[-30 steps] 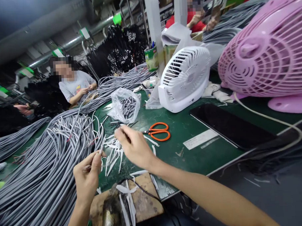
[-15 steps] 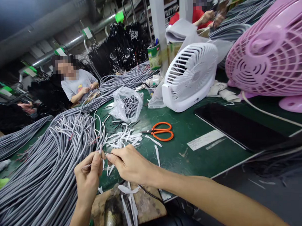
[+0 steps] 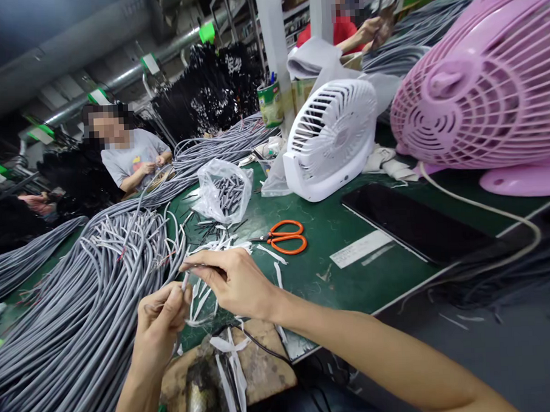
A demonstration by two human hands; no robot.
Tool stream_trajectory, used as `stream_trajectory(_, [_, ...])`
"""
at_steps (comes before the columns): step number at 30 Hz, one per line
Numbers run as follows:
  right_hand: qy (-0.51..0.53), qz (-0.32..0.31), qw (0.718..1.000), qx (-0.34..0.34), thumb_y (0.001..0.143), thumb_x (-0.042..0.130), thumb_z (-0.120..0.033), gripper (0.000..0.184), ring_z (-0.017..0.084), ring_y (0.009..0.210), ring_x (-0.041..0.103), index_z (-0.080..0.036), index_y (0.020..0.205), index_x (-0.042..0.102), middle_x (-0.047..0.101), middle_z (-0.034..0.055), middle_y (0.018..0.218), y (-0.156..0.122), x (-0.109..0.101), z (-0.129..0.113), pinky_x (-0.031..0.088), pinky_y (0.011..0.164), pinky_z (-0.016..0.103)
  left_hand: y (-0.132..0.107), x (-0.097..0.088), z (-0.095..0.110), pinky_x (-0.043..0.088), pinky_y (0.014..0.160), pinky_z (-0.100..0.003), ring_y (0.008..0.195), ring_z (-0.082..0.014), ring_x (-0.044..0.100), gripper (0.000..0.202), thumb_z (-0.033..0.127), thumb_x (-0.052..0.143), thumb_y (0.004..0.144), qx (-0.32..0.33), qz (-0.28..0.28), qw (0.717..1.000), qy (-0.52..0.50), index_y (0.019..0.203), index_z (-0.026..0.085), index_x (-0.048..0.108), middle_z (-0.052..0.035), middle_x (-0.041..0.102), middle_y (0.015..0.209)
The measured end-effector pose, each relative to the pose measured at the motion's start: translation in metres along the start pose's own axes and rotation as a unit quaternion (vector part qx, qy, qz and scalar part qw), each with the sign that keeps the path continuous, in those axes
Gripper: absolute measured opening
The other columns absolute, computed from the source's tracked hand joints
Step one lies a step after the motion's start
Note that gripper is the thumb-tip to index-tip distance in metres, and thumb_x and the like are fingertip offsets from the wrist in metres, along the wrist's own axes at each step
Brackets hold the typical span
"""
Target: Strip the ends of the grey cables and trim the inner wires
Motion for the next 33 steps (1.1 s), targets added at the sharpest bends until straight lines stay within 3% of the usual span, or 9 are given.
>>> stream_trajectory(3, [-0.003, -0.01, 1.0, -0.021, 0.084, 0.046, -0.012, 0.021, 0.01, 0.071, 0.063, -0.016, 0.092, 0.066, 0.07, 0.0026, 0.085, 0.0, 0.0, 0.001, 0.044, 0.063, 0.018, 0.0, -0.001, 0.0, 0.012, 0.037, -0.02, 0.041, -0.005, 0.014, 0.041, 0.049, 0.054, 0.077, -0.02, -0.029, 0.999, -0.027, 0.056, 0.015, 0.05, 0.0077, 0.019, 0.045])
stream_trajectory(8, [-0.02, -0.024, 0.999, -0.026, 0.084, 0.046, -0.014, 0.017, 0.008, 0.056, 0.055, -0.015, 0.087, 0.063, 0.067, 0.0013, 0.074, -0.001, 0.003, 0.007, 0.04, 0.054, 0.017, 0.0, -0.001, 0.0, 0.013, 0.036, -0.017, 0.04, -0.0041, 0.014, 0.041, 0.049, 0.056, 0.076, -0.034, -0.032, 0.998, -0.047, 0.055, 0.015, 0.049, 0.0082, 0.02, 0.045])
stream_trajectory(10, [-0.027, -0.035, 0.999, 0.007, 0.084, 0.046, -0.016, 0.016, 0.007, 0.048, 0.047, -0.014, 0.086, 0.062, 0.061, -0.0004, 0.063, -0.001, 0.005, 0.009, 0.036, 0.048, 0.017, -0.001, -0.002, 0.0, 0.014, 0.036, -0.017, 0.04, -0.0036, 0.016, 0.04, 0.048, 0.057, 0.076, -0.014, 0.005, 0.999, -0.038, 0.056, 0.014, 0.051, 0.008, 0.022, 0.045])
stream_trajectory(13, [-0.019, -0.065, 0.997, 0.046, 0.082, 0.047, -0.017, 0.015, 0.006, 0.042, 0.036, -0.012, 0.081, 0.062, 0.049, -0.0042, 0.05, -0.002, 0.008, 0.011, 0.029, 0.041, 0.017, -0.003, -0.009, 0.0, 0.016, 0.037, -0.016, 0.039, -0.0033, 0.021, 0.036, 0.046, 0.059, 0.075, 0.038, 0.105, 0.994, -0.016, 0.06, 0.013, 0.055, 0.0071, 0.028, 0.044])
stream_trajectory(15, [-0.014, -0.057, 0.997, 0.04, 0.081, 0.047, -0.017, 0.016, 0.006, 0.041, 0.035, -0.012, 0.081, 0.062, 0.049, -0.0041, 0.05, -0.002, 0.009, 0.01, 0.027, 0.04, 0.017, -0.003, -0.012, -0.001, 0.016, 0.037, -0.017, 0.039, -0.0033, 0.021, 0.035, 0.045, 0.06, 0.075, 0.046, 0.124, 0.991, -0.012, 0.06, 0.013, 0.056, 0.0069, 0.029, 0.043])
stream_trajectory(20, [-0.033, 0.012, 0.997, -0.071, 0.084, 0.046, -0.013, 0.022, 0.006, 0.051, 0.053, -0.017, 0.095, 0.065, 0.068, 0.0004, 0.075, -0.002, 0.004, 0.006, 0.04, 0.051, 0.016, -0.001, -0.006, -0.001, 0.012, 0.035, -0.017, 0.039, -0.0027, 0.014, 0.043, 0.05, 0.059, 0.073, -0.024, -0.003, 0.999, -0.042, 0.052, 0.014, 0.049, 0.0082, 0.021, 0.043])
stream_trajectory(24, [-0.048, 0.007, 0.991, -0.123, 0.084, 0.047, -0.011, 0.021, 0.009, 0.069, 0.063, -0.018, 0.09, 0.066, 0.071, 0.002, 0.082, -0.002, 0.003, 0.007, 0.046, 0.064, 0.017, 0.0, -0.002, 0.004, 0.011, 0.034, -0.016, 0.038, -0.0023, 0.01, 0.045, 0.053, 0.062, 0.068, -0.055, -0.036, 0.995, -0.073, 0.05, 0.015, 0.046, 0.0096, 0.016, 0.043])
stream_trajectory(29, [-0.026, -0.012, 0.998, -0.062, 0.081, 0.048, -0.013, 0.015, 0.007, 0.049, 0.049, -0.014, 0.083, 0.063, 0.062, 0.0001, 0.065, -0.002, 0.004, 0.007, 0.038, 0.05, 0.017, 0.001, -0.003, 0.001, 0.012, 0.033, -0.016, 0.037, -0.0027, 0.012, 0.047, 0.055, 0.059, 0.07, -0.046, -0.042, 0.997, -0.054, 0.049, 0.015, 0.045, 0.0094, 0.017, 0.042])
stream_trajectory(33, [0.049, -0.049, 0.996, 0.053, 0.078, 0.051, -0.021, 0.014, 0.005, 0.04, 0.028, -0.012, 0.073, 0.06, 0.034, -0.0077, 0.046, 0.0, 0.007, 0.009, 0.023, 0.038, 0.017, -0.001, -0.008, -0.001, 0.021, 0.035, -0.018, 0.035, -0.0045, 0.024, 0.041, 0.048, 0.053, 0.077, 0.067, 0.057, 0.994, 0.069, 0.055, 0.014, 0.055, 0.006, 0.032, 0.041])
Point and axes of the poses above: each hand's wrist, its own y-axis towards the middle knuckle, its own x-axis out of the palm, z = x × y, the point moved 2 cm from there along y, towards the middle knuckle
